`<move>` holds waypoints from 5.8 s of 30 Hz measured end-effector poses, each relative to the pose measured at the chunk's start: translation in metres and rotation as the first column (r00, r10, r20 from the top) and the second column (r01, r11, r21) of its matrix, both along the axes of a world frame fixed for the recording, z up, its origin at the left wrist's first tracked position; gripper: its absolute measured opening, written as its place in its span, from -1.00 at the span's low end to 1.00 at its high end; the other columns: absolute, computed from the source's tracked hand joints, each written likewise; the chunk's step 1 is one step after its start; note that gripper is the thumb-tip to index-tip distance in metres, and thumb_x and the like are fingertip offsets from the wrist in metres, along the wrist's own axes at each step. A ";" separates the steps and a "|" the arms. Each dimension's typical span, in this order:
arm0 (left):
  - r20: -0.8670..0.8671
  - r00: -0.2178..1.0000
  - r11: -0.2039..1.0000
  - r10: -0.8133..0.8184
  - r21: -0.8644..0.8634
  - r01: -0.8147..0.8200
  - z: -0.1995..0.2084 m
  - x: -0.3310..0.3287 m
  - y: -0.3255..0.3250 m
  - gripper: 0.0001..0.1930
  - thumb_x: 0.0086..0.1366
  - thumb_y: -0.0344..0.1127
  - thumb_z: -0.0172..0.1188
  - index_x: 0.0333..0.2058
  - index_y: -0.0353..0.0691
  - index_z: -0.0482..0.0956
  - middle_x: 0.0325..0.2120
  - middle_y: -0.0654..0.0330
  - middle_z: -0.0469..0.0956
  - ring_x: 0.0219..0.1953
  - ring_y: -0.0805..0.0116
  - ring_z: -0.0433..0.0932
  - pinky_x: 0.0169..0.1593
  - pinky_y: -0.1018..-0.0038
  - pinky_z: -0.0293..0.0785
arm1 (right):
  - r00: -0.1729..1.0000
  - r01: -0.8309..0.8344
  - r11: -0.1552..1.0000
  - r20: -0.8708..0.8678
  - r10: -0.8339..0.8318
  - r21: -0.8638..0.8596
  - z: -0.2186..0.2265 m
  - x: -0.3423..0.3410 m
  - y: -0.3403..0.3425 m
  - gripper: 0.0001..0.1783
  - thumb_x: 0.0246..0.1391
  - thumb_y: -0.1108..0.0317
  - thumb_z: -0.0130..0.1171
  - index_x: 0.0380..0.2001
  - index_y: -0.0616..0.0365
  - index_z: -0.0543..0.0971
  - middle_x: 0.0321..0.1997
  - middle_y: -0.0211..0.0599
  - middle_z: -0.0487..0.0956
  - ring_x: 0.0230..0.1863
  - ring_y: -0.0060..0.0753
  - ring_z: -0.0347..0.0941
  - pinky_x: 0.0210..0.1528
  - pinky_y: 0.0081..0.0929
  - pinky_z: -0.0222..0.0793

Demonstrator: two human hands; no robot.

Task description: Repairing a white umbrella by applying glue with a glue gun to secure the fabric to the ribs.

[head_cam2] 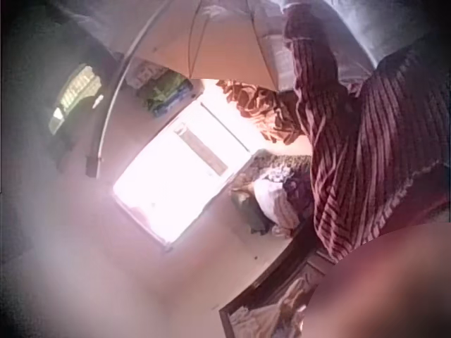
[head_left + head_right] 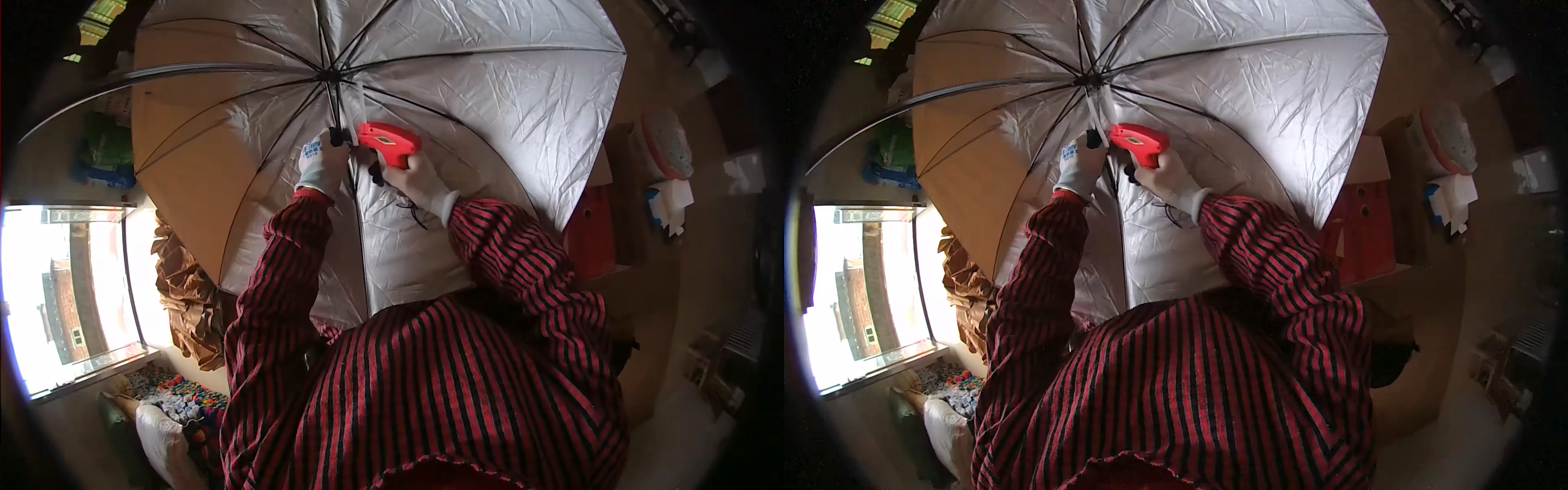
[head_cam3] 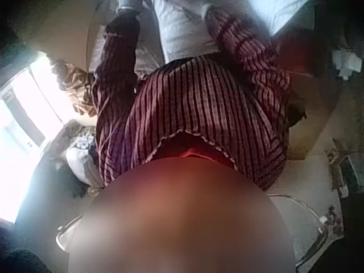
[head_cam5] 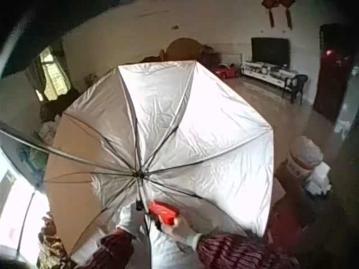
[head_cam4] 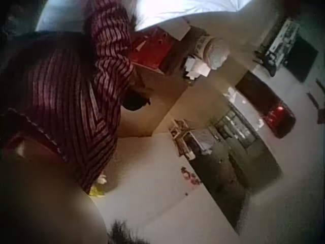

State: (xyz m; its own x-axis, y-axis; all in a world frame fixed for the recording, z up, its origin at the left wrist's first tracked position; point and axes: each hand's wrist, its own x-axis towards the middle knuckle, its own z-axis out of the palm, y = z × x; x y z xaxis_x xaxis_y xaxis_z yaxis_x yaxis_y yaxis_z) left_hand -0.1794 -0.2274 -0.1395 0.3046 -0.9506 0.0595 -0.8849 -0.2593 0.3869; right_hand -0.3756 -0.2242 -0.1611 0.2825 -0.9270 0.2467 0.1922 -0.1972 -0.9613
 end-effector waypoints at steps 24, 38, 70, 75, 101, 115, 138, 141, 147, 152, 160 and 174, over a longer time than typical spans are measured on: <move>-0.381 0.895 0.967 0.233 -0.003 -0.254 -0.032 0.009 0.017 -0.80 0.14 -0.34 0.17 -0.31 -0.31 0.63 -0.61 0.25 0.57 -0.61 0.50 0.46 -0.52 0.50 0.39 | 0.975 0.074 0.924 -0.221 0.011 0.375 -0.025 0.052 -0.007 -0.65 -0.06 0.14 0.12 -0.41 0.27 0.55 -0.56 -0.19 0.55 -0.42 -0.29 0.54 -0.34 -0.35 0.40; -0.382 0.906 0.978 0.184 -0.024 -0.209 -0.039 0.011 0.009 -0.80 0.13 -0.30 0.12 -0.32 -0.21 0.64 -0.64 0.16 0.57 -0.58 0.39 0.54 -0.50 0.42 0.40 | 0.829 -0.484 0.751 0.509 0.230 0.449 -0.063 0.047 -0.016 -0.73 0.10 0.27 0.10 -0.16 0.14 0.52 -0.30 -0.38 0.58 -0.35 -0.56 0.50 -0.22 -0.51 0.43; -0.486 0.838 0.957 0.248 -0.010 -0.290 -0.039 0.014 0.011 -0.80 0.14 -0.27 0.15 -0.44 -0.29 0.63 -0.69 0.14 0.55 -0.65 0.42 0.50 -0.57 0.42 0.36 | 0.765 -0.641 0.404 0.505 0.399 0.652 -0.063 0.035 -0.053 -0.65 0.21 0.16 -0.04 -0.06 0.11 0.50 -0.11 -0.45 0.55 -0.13 -0.61 0.47 -0.02 -0.60 0.33; -0.421 0.879 0.963 0.225 -0.040 -0.265 -0.032 0.007 0.002 -0.80 0.14 -0.27 0.15 -0.46 -0.30 0.62 -0.70 0.11 0.54 -0.66 0.36 0.51 -0.57 0.41 0.36 | 0.956 -0.289 0.894 -0.046 0.291 -0.344 -0.110 0.055 -0.063 -0.66 0.03 0.14 0.19 -0.19 0.13 0.58 -0.22 -0.45 0.59 -0.18 -0.54 0.49 -0.10 -0.54 0.38; -0.464 0.874 0.988 0.142 0.018 -0.151 -0.028 0.017 0.011 -0.78 0.10 -0.30 0.16 -0.40 -0.36 0.61 -0.62 0.04 0.58 -0.57 0.30 0.59 -0.49 0.35 0.45 | 0.836 -0.501 0.750 -0.465 0.291 -0.432 -0.041 0.024 -0.064 -0.45 -0.28 0.17 0.34 -0.12 -0.01 0.45 -0.23 -0.10 0.56 -0.18 0.04 0.50 -0.18 -0.26 0.43; -0.354 0.918 0.982 0.181 0.018 -0.186 -0.036 0.012 0.008 -0.77 0.09 -0.23 0.17 -0.42 -0.30 0.62 -0.61 0.01 0.56 -0.52 0.17 0.58 -0.42 0.31 0.47 | 0.824 -0.525 0.710 0.074 0.561 0.469 -0.047 0.046 -0.060 -0.83 -0.01 0.25 0.18 -0.34 0.02 0.59 -0.49 -0.40 0.53 -0.38 -0.56 0.48 -0.36 -0.50 0.38; -0.120 0.974 0.972 0.191 -0.116 -0.205 -0.022 -0.004 0.015 -0.70 0.09 -0.12 0.06 -0.43 -0.23 0.63 -0.48 -0.13 0.56 -0.33 -0.07 0.56 -0.25 0.17 0.46 | 0.727 -0.656 0.369 0.419 0.544 0.658 0.061 -0.120 0.031 -0.57 0.13 0.22 0.09 -0.06 0.34 0.39 -0.30 -0.10 0.57 -0.34 -0.20 0.57 -0.31 -0.29 0.54; -0.134 0.980 0.969 0.145 -0.181 -0.168 -0.021 -0.006 0.019 -0.70 0.08 -0.13 0.07 -0.43 -0.23 0.63 -0.48 -0.12 0.56 -0.34 -0.07 0.56 -0.25 0.17 0.47 | 0.725 -0.664 0.385 0.428 0.539 0.641 0.080 -0.164 0.050 -0.51 0.14 0.19 0.08 0.01 0.36 0.35 -0.28 -0.10 0.57 -0.33 -0.18 0.57 -0.28 -0.26 0.54; -0.280 0.940 0.967 0.194 -0.105 -0.231 -0.046 0.008 0.011 -0.77 0.09 -0.24 0.10 -0.34 -0.22 0.63 -0.48 -0.08 0.58 -0.36 0.04 0.59 -0.27 0.25 0.48 | 0.793 -0.607 0.481 0.517 0.321 0.632 0.062 -0.222 0.063 -0.43 0.16 0.18 0.04 0.10 0.38 0.28 -0.24 -0.10 0.57 -0.28 -0.20 0.56 -0.22 -0.26 0.52; -0.787 0.598 0.962 0.149 -0.023 -0.270 -0.055 0.021 0.006 -0.78 0.13 -0.39 0.16 -0.21 -0.21 0.60 -0.41 0.16 0.63 -0.44 0.31 0.57 -0.31 0.43 0.48 | 0.865 -0.499 0.603 0.406 0.295 0.622 0.028 -0.224 0.060 -0.38 0.20 0.14 -0.06 0.20 0.32 0.16 -0.15 -0.08 0.53 -0.19 -0.19 0.54 -0.13 -0.17 0.49; -0.735 0.657 0.961 0.168 -0.027 -0.275 -0.054 0.026 0.012 -0.66 0.12 -0.42 0.22 -0.08 -0.25 0.52 -0.35 0.28 0.58 -0.34 0.44 0.52 -0.22 0.53 0.46 | 0.858 -0.509 0.590 0.424 0.290 0.627 0.015 -0.225 0.053 -0.40 0.21 0.13 -0.07 0.19 0.31 0.18 -0.14 -0.11 0.53 -0.15 -0.23 0.52 -0.11 -0.22 0.47; -0.872 0.475 0.958 0.118 -0.025 -0.284 -0.040 0.019 0.032 -0.68 0.20 -0.30 0.15 -0.08 -0.25 0.48 -0.29 0.18 0.57 -0.37 0.35 0.57 -0.36 0.50 0.53 | 0.719 -0.463 0.850 0.668 0.193 0.252 0.035 -0.346 0.038 -0.21 0.11 0.03 0.05 0.28 0.19 0.04 -0.08 -0.21 0.44 -0.09 -0.23 0.42 0.04 -0.15 0.33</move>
State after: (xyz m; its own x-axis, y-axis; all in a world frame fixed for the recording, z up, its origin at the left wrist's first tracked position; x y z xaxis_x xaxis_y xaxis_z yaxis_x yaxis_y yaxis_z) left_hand -0.1604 -0.1953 -0.1791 0.4646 -0.8596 -0.2128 -0.0240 -0.2524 0.9673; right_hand -0.7219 -0.1859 -0.1260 0.5037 -0.8543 0.1280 0.7285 0.3405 -0.5944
